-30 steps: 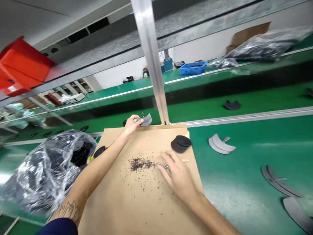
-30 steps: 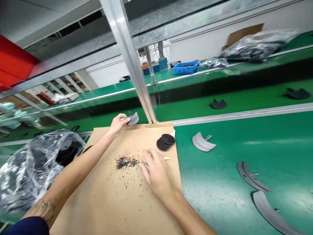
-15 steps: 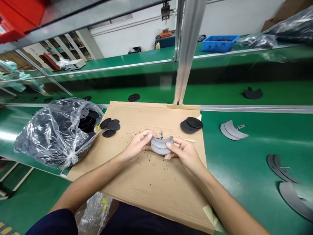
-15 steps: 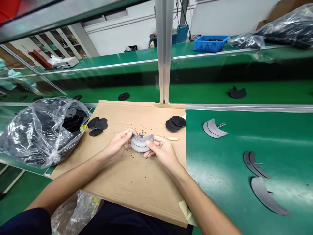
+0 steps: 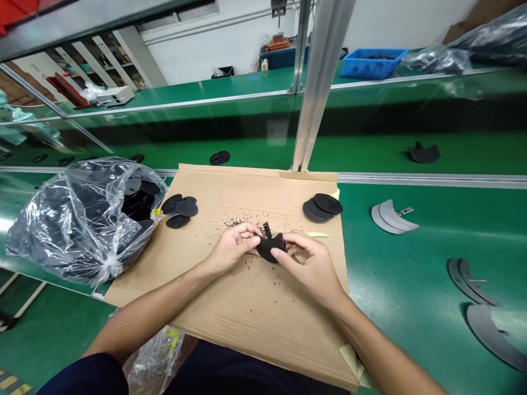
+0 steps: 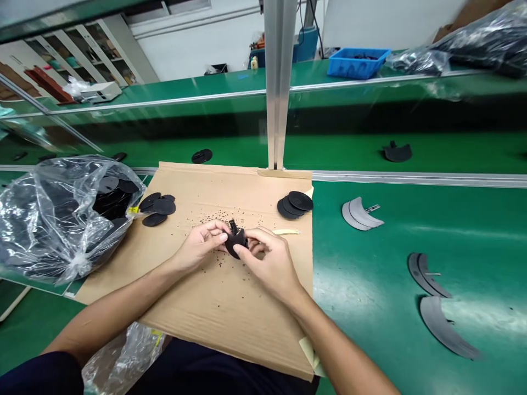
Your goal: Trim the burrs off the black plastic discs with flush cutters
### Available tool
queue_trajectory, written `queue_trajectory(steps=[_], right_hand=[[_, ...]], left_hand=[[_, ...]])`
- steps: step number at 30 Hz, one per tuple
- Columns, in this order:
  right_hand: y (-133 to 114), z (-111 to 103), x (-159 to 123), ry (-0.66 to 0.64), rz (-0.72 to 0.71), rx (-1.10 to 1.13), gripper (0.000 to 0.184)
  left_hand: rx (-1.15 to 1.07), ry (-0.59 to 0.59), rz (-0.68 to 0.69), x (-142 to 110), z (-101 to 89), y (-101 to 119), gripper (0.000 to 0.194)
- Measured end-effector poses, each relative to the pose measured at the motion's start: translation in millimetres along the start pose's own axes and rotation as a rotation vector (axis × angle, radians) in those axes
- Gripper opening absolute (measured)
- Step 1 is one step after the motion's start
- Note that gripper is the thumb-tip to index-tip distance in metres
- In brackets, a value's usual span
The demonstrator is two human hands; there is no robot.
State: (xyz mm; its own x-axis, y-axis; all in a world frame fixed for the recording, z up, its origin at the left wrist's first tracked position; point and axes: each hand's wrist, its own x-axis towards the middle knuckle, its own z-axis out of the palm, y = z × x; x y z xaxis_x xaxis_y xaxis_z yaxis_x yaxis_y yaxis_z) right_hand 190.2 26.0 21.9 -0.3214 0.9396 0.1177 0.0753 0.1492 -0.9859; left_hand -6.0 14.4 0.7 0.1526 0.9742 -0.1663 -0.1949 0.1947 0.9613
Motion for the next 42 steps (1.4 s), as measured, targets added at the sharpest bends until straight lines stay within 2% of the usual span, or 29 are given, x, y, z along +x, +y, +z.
queue_trajectory(steps=[3,6,8,11,14,17,23,30,32,35,39,42], right_hand=[[-2.7,0.3,-3.3,0.048,-0.161,-0.166,0.007],[-4.5,-0.4,-4.5,0.03,-0.269,-0.222,0.012],[-4.6,-0.5,-4.9,0.001,-0.317,-0.222,0.017],[-3.5,0.4,-6.9,-0.042,-0.376,-0.221,0.023],[-2.3,1.0,-10.5,-0.052,-0.41,-0.22,0.027],[-2.8,0.0,-13.3,-0.052,-0.418,-0.222,0.032],[-5.9,-2.3,-12.7,-0.065,-0.439,-0.253,0.04],[-5.7,-0.7,-13.6,-0.087,-0.449,-0.271,0.029],[-7.0,0.1,-13.4,-0.072,-0.396,-0.23,0.022],[-8.7,1.5,-11.4,-0.028,-0.188,-0.091,0.009],[-7.9,1.6,-6.4,-0.09,0.126,0.191,0.021],[-7.0,0.0,-2.7,-0.139,0.284,0.351,0.033]], left_hand=[[0.025,-0.013,0.021,-0.9,-2.8,-3.2,0.034],[0.084,-0.023,0.095,-4.0,-3.4,-4.4,0.027],[0.152,-0.022,0.189,-7.6,-2.7,-3.7,0.026],[0.333,-0.022,0.375,-14.1,-1.4,-0.4,0.037],[0.513,-0.033,0.549,-19.0,-0.9,3.8,0.029],[0.574,-0.035,0.652,-20.9,-0.8,6.8,0.025],[0.583,-0.032,0.745,-21.4,-1.0,8.7,0.023],[0.562,-0.055,0.715,-25.2,-3.7,7.8,0.023],[0.537,-0.073,0.684,-25.6,-4.5,8.7,0.025],[0.447,-0.081,0.62,-26.0,-4.6,11.0,0.032],[0.27,-0.069,0.523,-26.8,-3.7,12.5,0.035],[0.174,-0.107,0.481,-25.6,-5.9,12.7,0.031]])
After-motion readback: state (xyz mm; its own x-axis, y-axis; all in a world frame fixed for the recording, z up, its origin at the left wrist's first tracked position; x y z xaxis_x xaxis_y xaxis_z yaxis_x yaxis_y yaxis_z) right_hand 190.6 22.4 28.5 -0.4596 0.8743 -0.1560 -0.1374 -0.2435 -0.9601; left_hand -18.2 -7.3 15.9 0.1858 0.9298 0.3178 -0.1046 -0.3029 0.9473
